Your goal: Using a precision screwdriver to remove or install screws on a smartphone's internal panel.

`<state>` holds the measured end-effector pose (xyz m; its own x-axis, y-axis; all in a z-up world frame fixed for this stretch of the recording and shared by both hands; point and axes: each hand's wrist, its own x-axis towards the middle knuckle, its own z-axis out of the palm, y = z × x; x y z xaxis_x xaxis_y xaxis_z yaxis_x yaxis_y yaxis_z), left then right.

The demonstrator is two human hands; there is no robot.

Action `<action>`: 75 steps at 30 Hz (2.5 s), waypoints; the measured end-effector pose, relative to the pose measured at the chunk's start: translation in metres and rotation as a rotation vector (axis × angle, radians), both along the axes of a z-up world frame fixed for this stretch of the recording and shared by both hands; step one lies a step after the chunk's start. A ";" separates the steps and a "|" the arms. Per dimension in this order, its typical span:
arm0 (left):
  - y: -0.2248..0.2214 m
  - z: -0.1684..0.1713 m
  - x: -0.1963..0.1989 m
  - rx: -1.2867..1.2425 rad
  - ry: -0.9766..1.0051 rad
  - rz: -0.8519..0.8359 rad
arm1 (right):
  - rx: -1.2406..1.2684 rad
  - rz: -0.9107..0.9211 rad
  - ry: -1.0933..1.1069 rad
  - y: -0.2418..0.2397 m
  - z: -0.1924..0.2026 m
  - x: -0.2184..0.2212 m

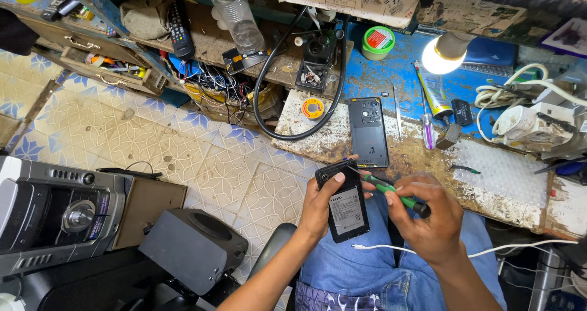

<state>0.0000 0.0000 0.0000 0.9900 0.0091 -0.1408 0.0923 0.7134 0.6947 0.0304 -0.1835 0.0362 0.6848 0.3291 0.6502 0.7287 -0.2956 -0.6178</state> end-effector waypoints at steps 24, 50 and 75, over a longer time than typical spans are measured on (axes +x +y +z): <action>-0.015 -0.024 -0.003 0.363 -0.047 0.274 | -0.558 -0.310 -0.084 -0.022 -0.013 0.024; -0.019 -0.023 -0.003 0.457 -0.010 0.289 | -0.721 -0.609 0.101 -0.017 -0.036 0.015; -0.022 0.009 -0.018 0.341 -0.114 0.170 | 0.029 -0.348 0.378 -0.027 0.009 0.017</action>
<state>-0.0181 -0.0222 0.0091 0.9795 0.2013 0.0089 -0.0982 0.4384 0.8934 0.0475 -0.2103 0.0455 0.9396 0.0257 0.3412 0.3142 -0.4597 -0.8306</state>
